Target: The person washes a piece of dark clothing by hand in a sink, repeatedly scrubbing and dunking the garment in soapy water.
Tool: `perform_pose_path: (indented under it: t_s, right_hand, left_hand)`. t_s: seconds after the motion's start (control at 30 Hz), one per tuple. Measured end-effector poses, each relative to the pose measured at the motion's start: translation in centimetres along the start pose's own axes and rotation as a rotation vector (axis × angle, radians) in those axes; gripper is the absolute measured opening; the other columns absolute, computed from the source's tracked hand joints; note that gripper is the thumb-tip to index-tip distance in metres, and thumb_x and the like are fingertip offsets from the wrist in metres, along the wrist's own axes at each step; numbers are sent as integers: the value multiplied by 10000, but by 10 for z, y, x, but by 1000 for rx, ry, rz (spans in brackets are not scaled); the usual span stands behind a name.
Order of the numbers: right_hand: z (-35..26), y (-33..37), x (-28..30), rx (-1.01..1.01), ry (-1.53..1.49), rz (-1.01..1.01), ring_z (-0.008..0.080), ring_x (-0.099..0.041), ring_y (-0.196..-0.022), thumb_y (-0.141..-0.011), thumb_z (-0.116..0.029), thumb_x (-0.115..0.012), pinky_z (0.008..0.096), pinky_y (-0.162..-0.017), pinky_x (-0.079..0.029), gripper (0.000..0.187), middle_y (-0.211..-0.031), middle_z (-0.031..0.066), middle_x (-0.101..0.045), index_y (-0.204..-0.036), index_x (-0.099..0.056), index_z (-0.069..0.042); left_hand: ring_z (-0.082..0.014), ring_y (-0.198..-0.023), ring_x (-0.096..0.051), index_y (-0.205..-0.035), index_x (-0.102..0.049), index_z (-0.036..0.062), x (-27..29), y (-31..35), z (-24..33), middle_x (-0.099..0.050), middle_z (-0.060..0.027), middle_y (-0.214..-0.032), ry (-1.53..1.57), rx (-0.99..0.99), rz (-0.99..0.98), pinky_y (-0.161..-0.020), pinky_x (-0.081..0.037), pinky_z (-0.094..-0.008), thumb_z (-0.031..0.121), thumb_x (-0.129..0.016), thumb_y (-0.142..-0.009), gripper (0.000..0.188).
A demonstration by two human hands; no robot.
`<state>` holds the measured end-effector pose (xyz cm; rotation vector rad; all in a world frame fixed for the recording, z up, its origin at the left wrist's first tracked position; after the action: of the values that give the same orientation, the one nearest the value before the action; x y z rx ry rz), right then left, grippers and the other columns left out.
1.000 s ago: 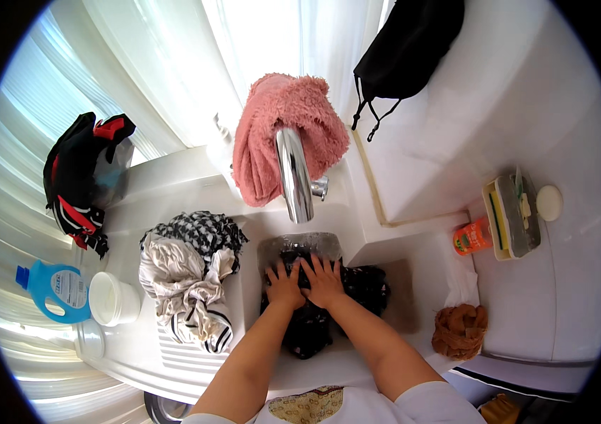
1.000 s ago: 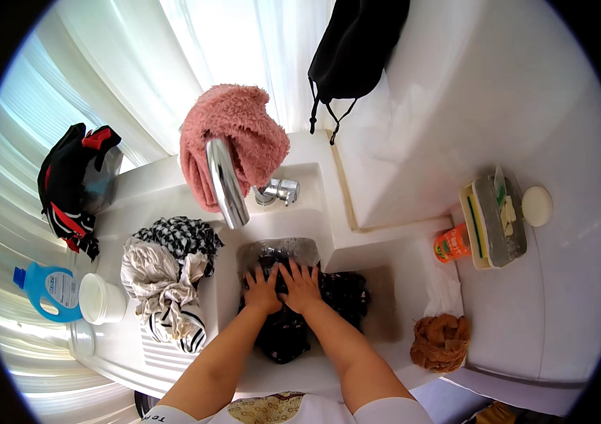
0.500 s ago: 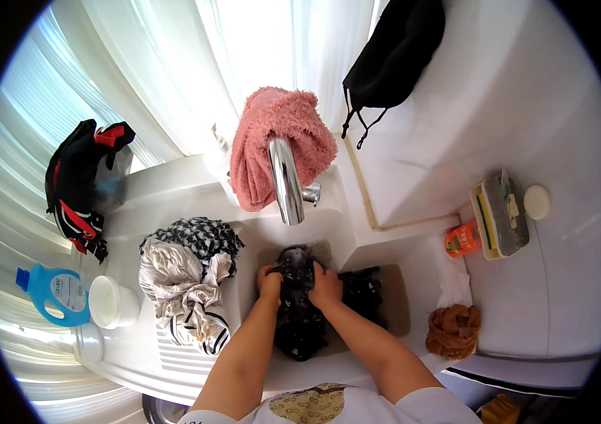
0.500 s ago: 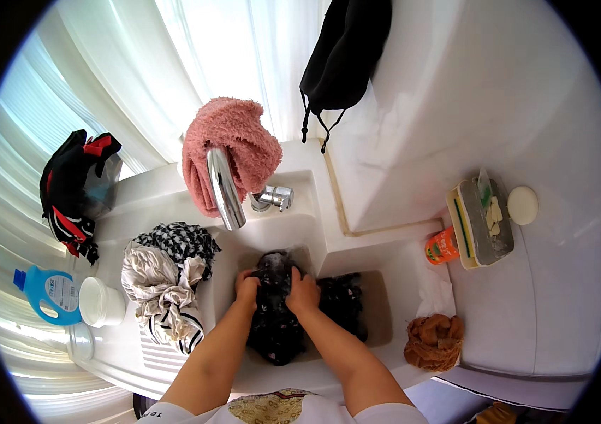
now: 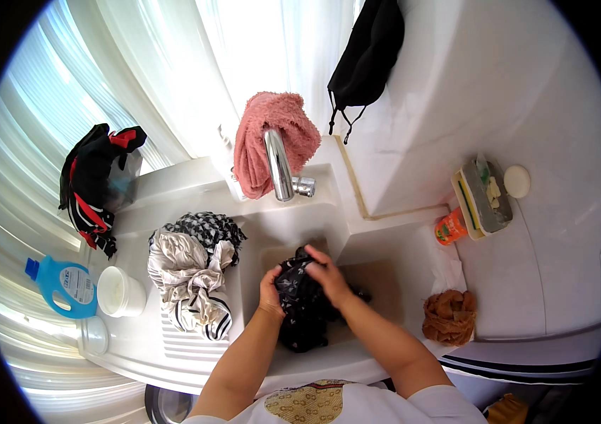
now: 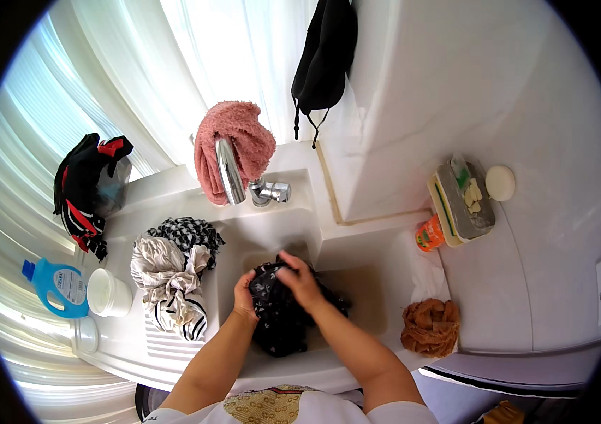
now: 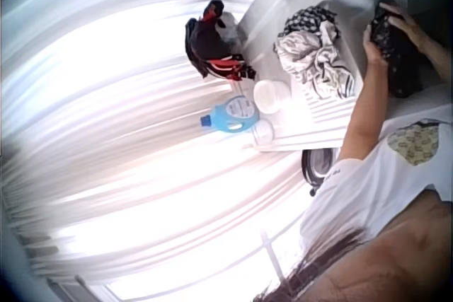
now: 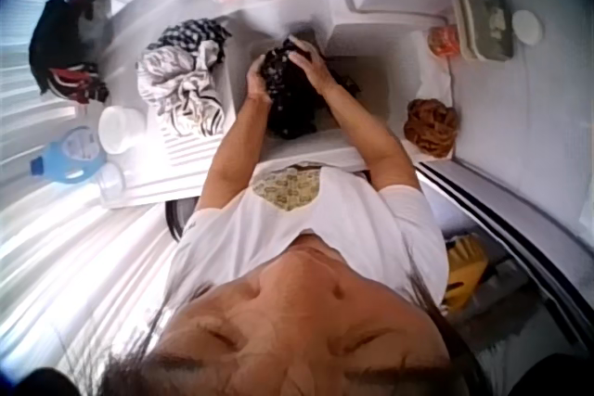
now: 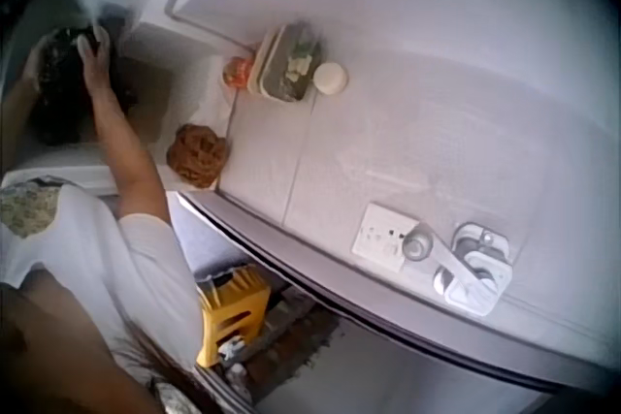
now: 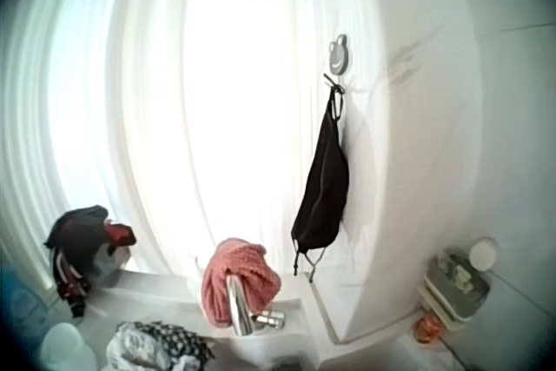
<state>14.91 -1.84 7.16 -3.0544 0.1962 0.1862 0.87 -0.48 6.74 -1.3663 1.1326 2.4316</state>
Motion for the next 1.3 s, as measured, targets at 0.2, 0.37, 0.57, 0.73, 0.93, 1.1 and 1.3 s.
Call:
perform_pose_path:
  t_s: [0.2,0.37,0.57,0.73,0.93,1.1,1.3]
  right_hand:
    - [-35,44,-51,270,711,-24,371,-542,-942,-777,-332,-672,439,-788,-466,281,-1023,180,-549,-964,-618,-129]
    - [-28,30,-52,321,584,275,368,-547,-889,-743,-146,-659,398,-798,-451,157,-972,156,-574,-750,-546,-39]
    - [-15,18,-47,307,637,114,335,-563,-780,-697,-118,-639,398,-678,-469,124,-842,120,-570,-654,-548,-46]
    - [-29,30,-60,463,635,173,361,-564,-879,-697,-136,-681,450,-765,-454,177,-928,120,-585,-628,-534,-64]
    - [7,-12,-40,241,663,156,374,-534,-631,-742,-160,-622,443,-559,-433,218,-656,161,-538,-592,-506,-54]
    - [35,-61,6,146,875,257,366,-548,-918,-801,-360,-618,462,-732,-452,298,-986,150,-594,-844,-594,-66]
    - [65,-35,-27,60,1527,-418,377,-230,-1334,-774,-421,-631,616,-1029,-207,718,-1487,88,-240,-1396,-341,-208]
  left_hand:
    - [-257,-870,-623,-1007,-615,86,7,16,-11,-637,-120,-954,-98,-9,79,-802,-511,-400,499,-515,-878,444]
    - [-225,-850,-620,-1012,-599,75,18,5,-9,-636,-106,-928,-246,-21,212,-766,-514,-345,432,-464,-929,391]
    - [-244,-917,-621,-1113,-584,68,25,11,-21,-632,-102,-1020,-220,4,314,-830,-508,-378,375,-410,-953,388]
    - [-200,-829,-633,-1007,-610,87,29,-2,-22,-649,-73,-906,-247,-84,96,-736,-522,-353,310,-428,-927,299]
    - [-219,-872,-637,-1027,-626,76,37,-9,-22,-659,-90,-981,-298,209,304,-761,-521,-348,397,-488,-899,372]
    - [-352,-1007,-566,-1200,-521,68,20,-19,47,-554,-195,-1149,-1257,-324,554,-853,-466,-447,336,-625,-806,488]
    - [-447,-1344,-171,-1464,-178,219,43,-55,14,-95,-173,-1512,-2313,-254,530,-1085,-217,-508,276,-615,-778,815]
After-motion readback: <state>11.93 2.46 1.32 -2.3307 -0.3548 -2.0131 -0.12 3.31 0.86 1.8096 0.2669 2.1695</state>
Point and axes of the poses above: each hand's wrist, its own y-axis away from the middle knuckle, its own x-axis out of the back of the hand, z = x × y, the point moved 3 cm from there along -y, towards the middle knuckle
